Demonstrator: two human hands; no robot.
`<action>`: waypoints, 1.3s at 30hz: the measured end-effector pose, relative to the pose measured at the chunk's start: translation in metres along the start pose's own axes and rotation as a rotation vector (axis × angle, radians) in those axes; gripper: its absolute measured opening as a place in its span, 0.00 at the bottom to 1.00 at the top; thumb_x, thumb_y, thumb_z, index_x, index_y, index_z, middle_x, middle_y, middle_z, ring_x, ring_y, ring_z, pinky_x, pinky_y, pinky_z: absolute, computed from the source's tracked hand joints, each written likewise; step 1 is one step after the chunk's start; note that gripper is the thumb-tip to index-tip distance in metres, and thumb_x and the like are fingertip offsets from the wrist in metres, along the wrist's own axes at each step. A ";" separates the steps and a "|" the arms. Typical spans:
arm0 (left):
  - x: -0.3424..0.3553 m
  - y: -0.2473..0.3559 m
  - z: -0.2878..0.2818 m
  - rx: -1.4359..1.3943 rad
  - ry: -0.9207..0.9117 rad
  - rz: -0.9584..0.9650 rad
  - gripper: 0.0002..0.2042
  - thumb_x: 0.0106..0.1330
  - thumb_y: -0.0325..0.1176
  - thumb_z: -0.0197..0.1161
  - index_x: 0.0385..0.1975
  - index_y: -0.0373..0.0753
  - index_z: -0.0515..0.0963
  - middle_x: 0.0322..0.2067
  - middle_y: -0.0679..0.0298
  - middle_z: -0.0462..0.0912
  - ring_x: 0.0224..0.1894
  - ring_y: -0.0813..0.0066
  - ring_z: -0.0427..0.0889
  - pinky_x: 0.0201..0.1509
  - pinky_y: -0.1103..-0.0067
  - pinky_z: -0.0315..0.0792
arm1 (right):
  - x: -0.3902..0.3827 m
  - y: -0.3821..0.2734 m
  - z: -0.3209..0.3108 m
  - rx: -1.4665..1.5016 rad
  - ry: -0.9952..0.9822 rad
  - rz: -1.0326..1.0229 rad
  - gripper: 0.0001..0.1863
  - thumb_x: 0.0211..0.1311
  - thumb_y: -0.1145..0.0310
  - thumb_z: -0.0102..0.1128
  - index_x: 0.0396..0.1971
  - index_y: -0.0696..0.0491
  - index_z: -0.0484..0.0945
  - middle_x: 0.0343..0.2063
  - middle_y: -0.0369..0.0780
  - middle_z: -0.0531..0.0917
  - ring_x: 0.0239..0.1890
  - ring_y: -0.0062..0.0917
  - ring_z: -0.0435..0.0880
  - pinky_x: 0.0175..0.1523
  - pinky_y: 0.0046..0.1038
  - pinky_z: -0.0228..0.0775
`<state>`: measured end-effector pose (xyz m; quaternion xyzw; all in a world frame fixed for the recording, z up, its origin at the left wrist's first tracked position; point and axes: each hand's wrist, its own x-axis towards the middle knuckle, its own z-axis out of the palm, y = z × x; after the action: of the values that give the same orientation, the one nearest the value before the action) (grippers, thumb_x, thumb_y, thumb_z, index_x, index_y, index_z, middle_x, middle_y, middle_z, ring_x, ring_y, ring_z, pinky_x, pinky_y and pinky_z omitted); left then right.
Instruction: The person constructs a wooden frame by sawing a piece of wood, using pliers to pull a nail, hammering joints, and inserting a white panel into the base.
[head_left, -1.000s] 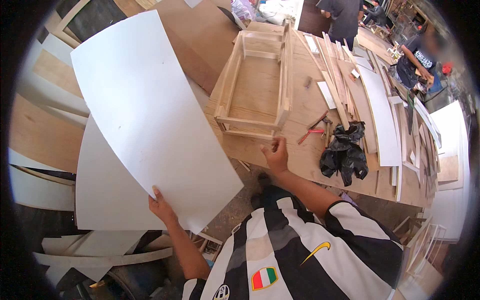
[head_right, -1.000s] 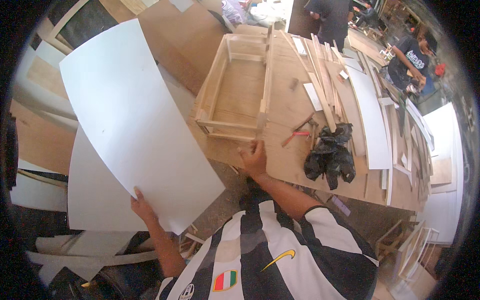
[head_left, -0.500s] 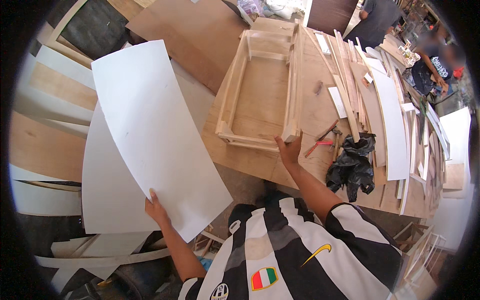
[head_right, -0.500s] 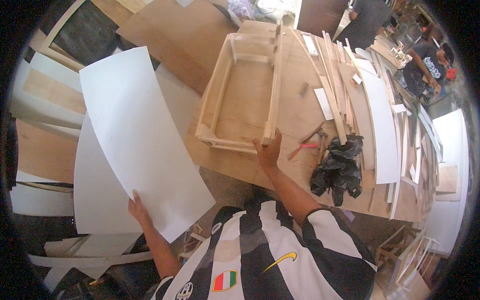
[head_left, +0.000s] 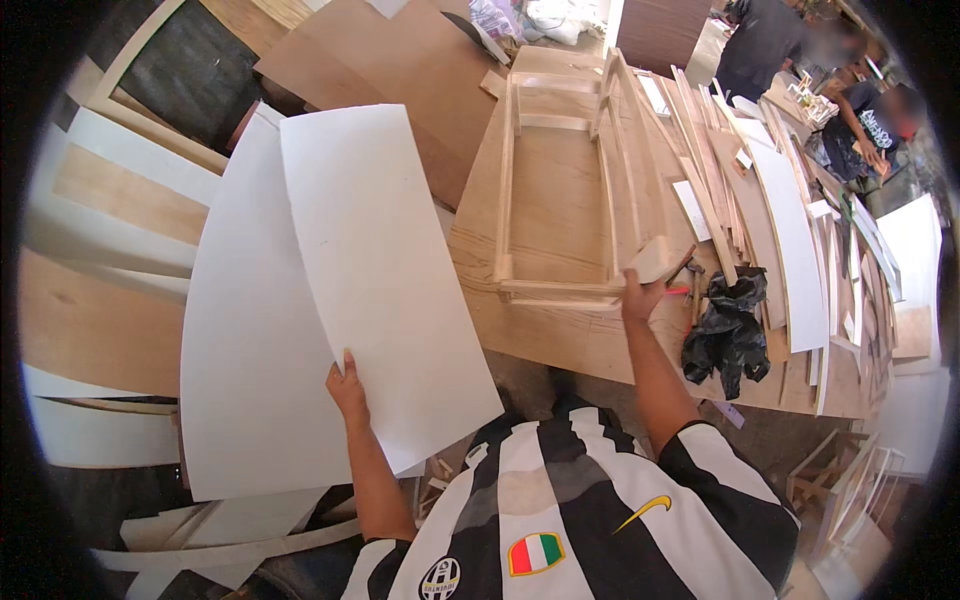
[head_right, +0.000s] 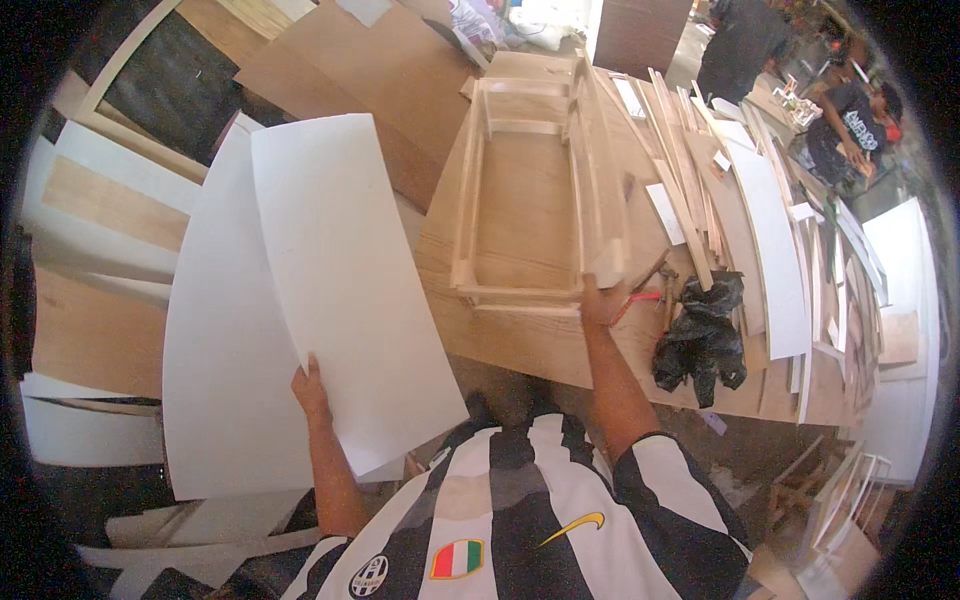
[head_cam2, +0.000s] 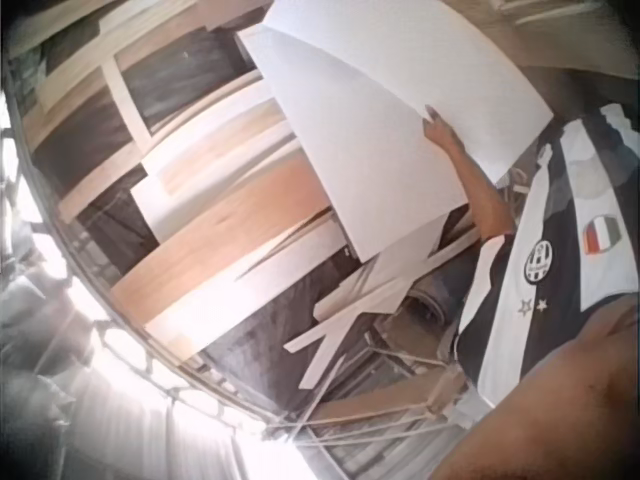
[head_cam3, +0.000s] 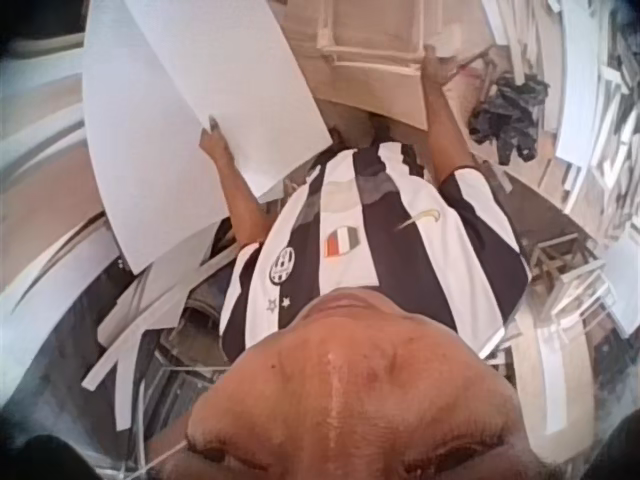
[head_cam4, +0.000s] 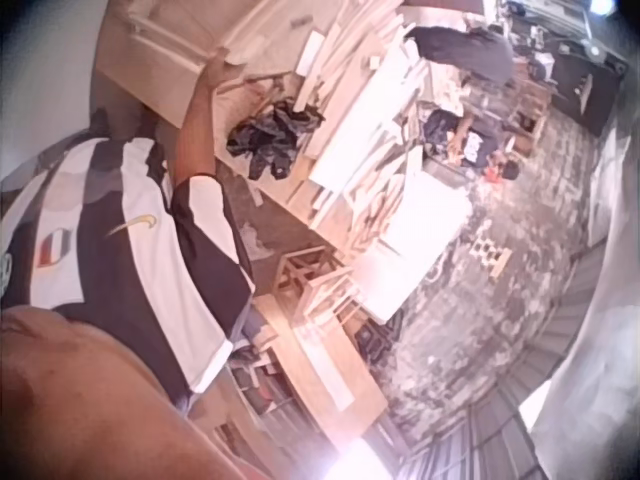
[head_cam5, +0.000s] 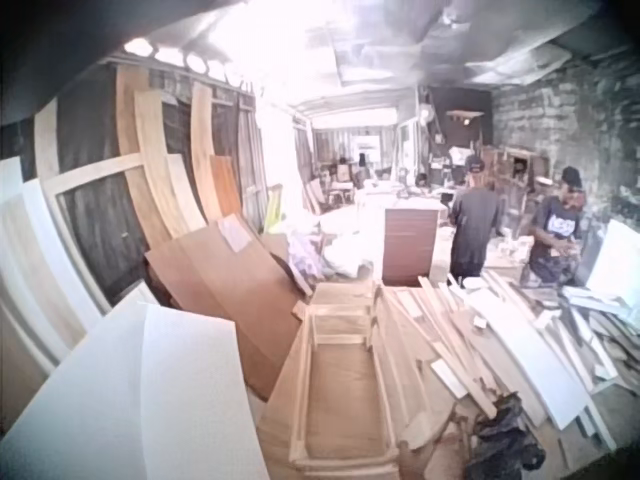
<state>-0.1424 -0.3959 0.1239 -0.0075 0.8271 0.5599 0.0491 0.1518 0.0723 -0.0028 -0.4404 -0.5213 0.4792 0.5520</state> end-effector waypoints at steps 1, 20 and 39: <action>0.010 -0.003 0.002 -0.021 -0.038 -0.007 0.19 0.77 0.43 0.64 0.46 0.27 0.80 0.41 0.60 0.86 0.43 0.72 0.81 0.51 0.74 0.76 | 0.008 -0.013 0.001 -0.015 0.003 0.007 0.20 0.53 0.77 0.68 0.47 0.66 0.79 0.42 0.43 0.86 0.44 0.31 0.86 0.52 0.32 0.76; 0.047 -0.053 0.161 0.073 -0.446 -0.093 0.24 0.76 0.49 0.64 0.46 0.25 0.81 0.40 0.58 0.86 0.41 0.71 0.79 0.47 0.73 0.75 | 0.039 -0.142 -0.049 0.169 0.232 0.059 0.20 0.49 0.87 0.67 0.46 0.66 0.82 0.42 0.42 0.87 0.45 0.29 0.85 0.54 0.29 0.74; 0.031 -0.084 0.342 -0.030 -0.588 0.001 0.19 0.76 0.42 0.65 0.49 0.28 0.80 0.47 0.57 0.87 0.48 0.69 0.83 0.54 0.72 0.75 | 0.032 -0.133 -0.058 0.270 0.186 0.158 0.21 0.48 0.89 0.69 0.46 0.63 0.83 0.42 0.40 0.87 0.44 0.26 0.86 0.53 0.28 0.77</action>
<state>-0.1427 -0.1091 -0.0824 0.1549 0.7689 0.5504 0.2863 0.2184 0.0840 0.1292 -0.4443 -0.3626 0.5440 0.6126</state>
